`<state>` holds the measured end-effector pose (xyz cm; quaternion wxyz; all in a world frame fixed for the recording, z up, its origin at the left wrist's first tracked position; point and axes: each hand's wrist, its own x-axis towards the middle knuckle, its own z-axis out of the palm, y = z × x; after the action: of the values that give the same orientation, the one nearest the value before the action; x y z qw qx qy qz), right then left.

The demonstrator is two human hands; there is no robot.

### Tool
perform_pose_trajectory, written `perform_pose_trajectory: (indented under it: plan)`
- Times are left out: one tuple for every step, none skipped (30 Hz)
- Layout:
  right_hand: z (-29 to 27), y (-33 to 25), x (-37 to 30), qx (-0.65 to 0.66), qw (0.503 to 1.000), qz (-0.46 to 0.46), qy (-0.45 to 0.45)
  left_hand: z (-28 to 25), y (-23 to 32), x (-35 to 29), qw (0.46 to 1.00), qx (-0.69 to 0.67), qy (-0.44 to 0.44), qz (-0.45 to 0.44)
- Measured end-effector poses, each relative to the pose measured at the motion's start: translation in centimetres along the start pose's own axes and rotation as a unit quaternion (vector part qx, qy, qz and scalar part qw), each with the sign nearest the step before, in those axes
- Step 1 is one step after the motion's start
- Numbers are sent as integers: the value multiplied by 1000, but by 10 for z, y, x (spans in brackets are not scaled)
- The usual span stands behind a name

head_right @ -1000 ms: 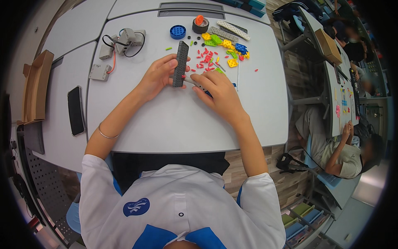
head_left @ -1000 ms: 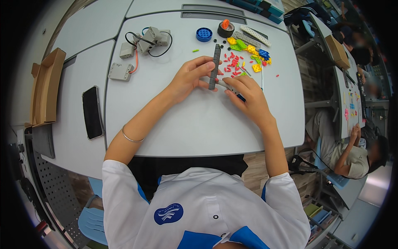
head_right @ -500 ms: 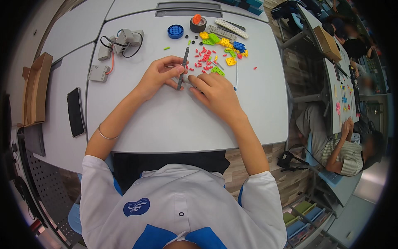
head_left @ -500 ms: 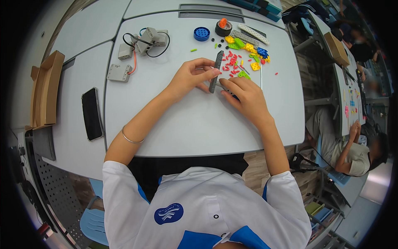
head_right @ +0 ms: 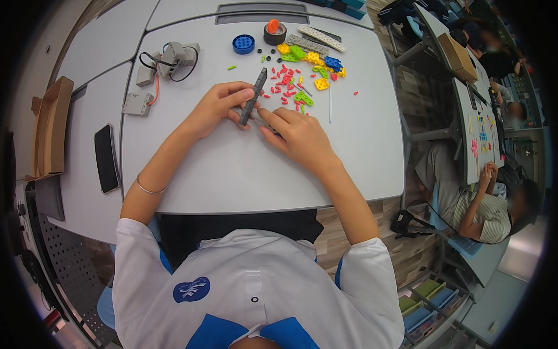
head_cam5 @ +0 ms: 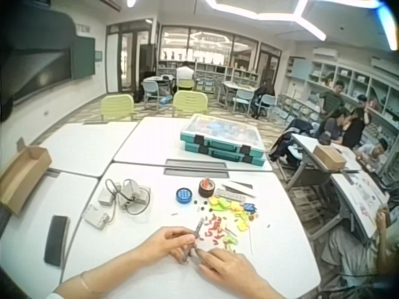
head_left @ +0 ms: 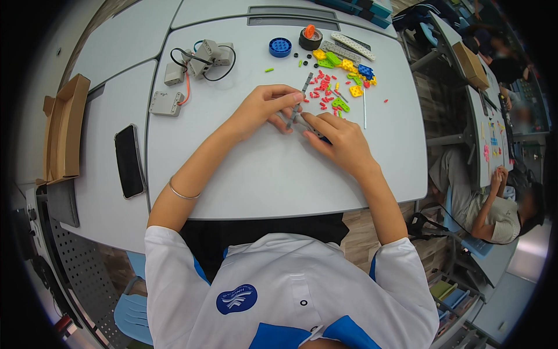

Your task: The person assembles colorful plastic building blocks into a small structure on a white table. They pick up pieces, connect them, and occasionally use pliers to adjust or separate parts. The person also handles a small electronic device with wires and a smartphone.

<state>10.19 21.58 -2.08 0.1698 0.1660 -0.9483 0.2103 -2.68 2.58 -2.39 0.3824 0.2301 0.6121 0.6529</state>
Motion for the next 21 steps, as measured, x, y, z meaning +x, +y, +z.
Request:
perform_pose_trajectory:
  plan:
    - [-1, -1, 2, -1, 1000, 4, -6, -1, 0, 0, 1000, -13, 1, -1]
    - [-1, -2, 3, -1, 1000, 8, -11, -2, -1, 1, 1000, -26, 3, -3]
    - [-2, -3, 3, -1, 1000, 13, -20, -3, -1, 1, 999, -38, 4, -4]
    - [-3, -4, 4, 0, 999, 17, -28, -3, -1, 1, 999, -40, 8, -3]
    - [-4, -5, 5, 0, 999, 22, -37, -2, -1, 2, 999, -42, 11, -2]
    - [-7, -8, 6, 5, 998, 33, -52, -2, -1, 2, 999, -44, 15, -1]
    - [-12, -12, 7, 11, 997, 42, -68, -3, -2, 2, 998, -58, 11, -5]
    - [-14, -14, 8, 17, 995, 52, -84, -5, -3, 3, 997, -72, 7, -9]
    - [-14, -14, 8, 22, 995, 47, -82, -6, -3, 3, 996, -86, 3, -13]
    - [-13, -14, 8, 28, 996, 42, -80, -7, -3, 3, 996, -84, 3, -9]
    - [-13, -13, 8, 34, 996, 37, -78, -8, -3, 2, 996, -83, 3, -5]
    - [-11, -13, 8, 38, 996, 33, -70, -9, -4, 2, 997, -82, 4, -2]
    - [-10, -13, 8, 42, 997, 30, -62, -10, -4, 2, 997, -79, 1, 1]
    - [-8, -12, 8, 45, 997, 26, -54, -11, -5, 3, 997, -76, -2, 3]
    - [-7, -10, 7, 52, 997, 26, -51, -11, -5, 3, 997, -72, -5, 6]
    - [-5, -8, 5, 57, 997, 27, -49, -10, -3, 2, 998, -64, -8, 5]
    - [-4, -5, 4, 62, 997, 28, -47, -8, 0, 2, 998, -57, -12, 3]
    - [-2, -1, 3, 59, 997, 20, -49, -7, 2, 1, 999, -49, -15, 2]
    - [0, 3, 3, 56, 997, 13, -51, -7, 1, 1, 999, -48, -11, -1]
    - [2, 5, 3, 53, 997, 5, -53, -7, -1, 1, 999, -47, -6, -4]
    - [2, 5, 3, 41, 998, 13, -55, -7, -2, 1, 999, -45, -2, -8]
